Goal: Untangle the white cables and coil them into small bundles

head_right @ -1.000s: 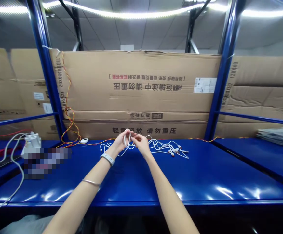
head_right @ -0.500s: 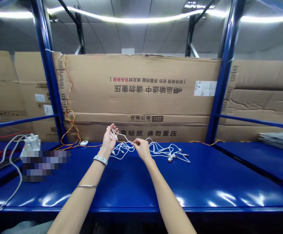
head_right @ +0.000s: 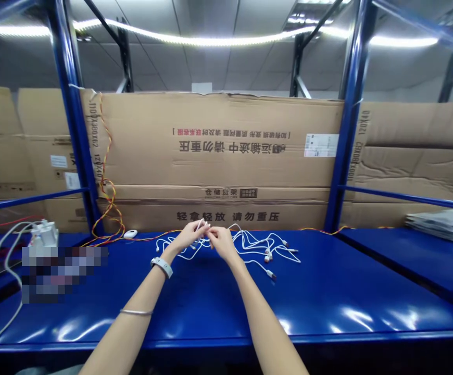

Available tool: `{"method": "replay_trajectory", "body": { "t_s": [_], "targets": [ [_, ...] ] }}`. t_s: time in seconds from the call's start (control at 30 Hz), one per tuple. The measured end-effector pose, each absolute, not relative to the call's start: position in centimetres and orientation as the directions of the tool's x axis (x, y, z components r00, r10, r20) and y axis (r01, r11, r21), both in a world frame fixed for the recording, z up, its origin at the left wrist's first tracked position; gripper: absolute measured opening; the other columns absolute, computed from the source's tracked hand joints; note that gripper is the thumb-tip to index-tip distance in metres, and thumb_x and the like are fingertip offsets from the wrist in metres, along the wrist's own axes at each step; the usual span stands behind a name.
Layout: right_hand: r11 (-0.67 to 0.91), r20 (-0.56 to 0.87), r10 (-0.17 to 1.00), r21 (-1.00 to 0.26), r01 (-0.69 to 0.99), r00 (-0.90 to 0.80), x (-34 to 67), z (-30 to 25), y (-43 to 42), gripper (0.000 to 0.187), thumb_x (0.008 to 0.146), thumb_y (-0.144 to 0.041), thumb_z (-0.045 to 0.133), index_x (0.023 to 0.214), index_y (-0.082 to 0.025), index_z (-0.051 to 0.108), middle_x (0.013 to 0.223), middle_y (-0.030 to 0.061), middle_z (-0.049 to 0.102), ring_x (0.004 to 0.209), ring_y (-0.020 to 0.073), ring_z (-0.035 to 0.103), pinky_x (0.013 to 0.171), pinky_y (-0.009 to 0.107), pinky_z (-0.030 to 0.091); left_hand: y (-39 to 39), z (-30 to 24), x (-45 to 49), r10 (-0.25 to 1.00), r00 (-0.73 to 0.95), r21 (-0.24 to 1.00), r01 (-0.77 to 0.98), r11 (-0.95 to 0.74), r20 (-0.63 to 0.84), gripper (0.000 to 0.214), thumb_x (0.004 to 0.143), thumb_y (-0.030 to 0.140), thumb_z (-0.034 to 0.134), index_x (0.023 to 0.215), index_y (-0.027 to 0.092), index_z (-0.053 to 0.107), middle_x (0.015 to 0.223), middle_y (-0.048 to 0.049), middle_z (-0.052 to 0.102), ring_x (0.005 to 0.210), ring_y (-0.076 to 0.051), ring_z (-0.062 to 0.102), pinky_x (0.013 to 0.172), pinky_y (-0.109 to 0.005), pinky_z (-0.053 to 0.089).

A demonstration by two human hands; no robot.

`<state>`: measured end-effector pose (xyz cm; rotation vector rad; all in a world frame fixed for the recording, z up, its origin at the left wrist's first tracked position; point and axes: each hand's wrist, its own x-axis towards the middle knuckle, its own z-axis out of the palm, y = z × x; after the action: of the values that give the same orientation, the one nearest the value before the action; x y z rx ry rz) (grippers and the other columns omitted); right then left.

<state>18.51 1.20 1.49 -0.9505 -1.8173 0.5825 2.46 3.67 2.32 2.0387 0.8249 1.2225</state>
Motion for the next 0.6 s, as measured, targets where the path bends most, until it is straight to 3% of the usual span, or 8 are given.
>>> {"method": "replay_trajectory", "body": {
  "t_s": [0.1,0.23,0.37,0.47,0.6],
  "targets": [
    [0.566,0.571,0.815,-0.748,0.347,-0.098,18.5,1.3,1.6,0.023,0.079,-0.040,0.058,0.070,-0.020,0.052,0.043,-0.0037,0.052,0.041,0.0115,0.045,0.049,0.023,0.035,2.9,2.4,2.4,0.759,0.492,0.794,0.198,-0.574,0.426,0.032,0.077,0.044,0.068,0.085,0.015,0.061,0.074,0.0003,0.058,0.066,-0.011,0.051,0.063,-0.024,0.041],
    [0.566,0.583,0.812,-0.769,0.297,-0.039,19.1,1.2,2.2,0.031,0.079,-0.049,0.059,0.074,-0.021,0.048,0.042,-0.0058,0.049,0.039,0.0099,0.041,0.046,0.022,0.031,2.3,2.3,2.0,0.746,0.601,0.875,0.154,-0.459,0.286,0.032,0.074,0.043,0.070,0.083,0.015,0.060,0.074,-0.0007,0.058,0.062,-0.011,0.053,0.060,-0.025,0.041],
    [0.519,0.506,0.854,-0.813,0.264,-0.123,19.9,1.6,2.1,0.036,0.072,-0.052,0.066,0.076,-0.018,0.055,0.049,-0.0040,0.054,0.041,0.0095,0.042,0.043,0.022,0.032,2.5,2.3,1.8,0.810,0.509,0.954,-0.091,-0.287,0.292,0.035,0.075,0.044,0.071,0.088,0.015,0.058,0.075,-0.0002,0.058,0.059,-0.010,0.055,0.057,-0.025,0.045],
    [0.517,0.501,0.856,-0.830,0.212,-0.128,20.2,2.1,1.7,0.035,0.069,-0.048,0.070,0.079,-0.018,0.057,0.057,-0.0028,0.057,0.044,0.0101,0.046,0.045,0.022,0.036,2.6,2.6,1.4,0.868,0.385,0.936,-0.281,-0.212,0.312,0.032,0.074,0.040,0.073,0.085,0.014,0.057,0.078,-0.0013,0.060,0.059,-0.009,0.056,0.056,-0.024,0.047],
    [0.557,0.561,0.826,-0.796,0.237,-0.056,20.0,2.4,1.2,0.031,0.076,-0.048,0.063,0.076,-0.017,0.060,0.056,-0.0020,0.056,0.042,0.0105,0.045,0.045,0.023,0.036,2.2,2.8,1.3,0.881,0.365,0.921,-0.350,-0.169,0.301,0.028,0.075,0.032,0.074,0.092,0.012,0.064,0.096,-0.0089,0.066,0.083,-0.017,0.065,0.068,-0.028,0.053]
  ]
}}
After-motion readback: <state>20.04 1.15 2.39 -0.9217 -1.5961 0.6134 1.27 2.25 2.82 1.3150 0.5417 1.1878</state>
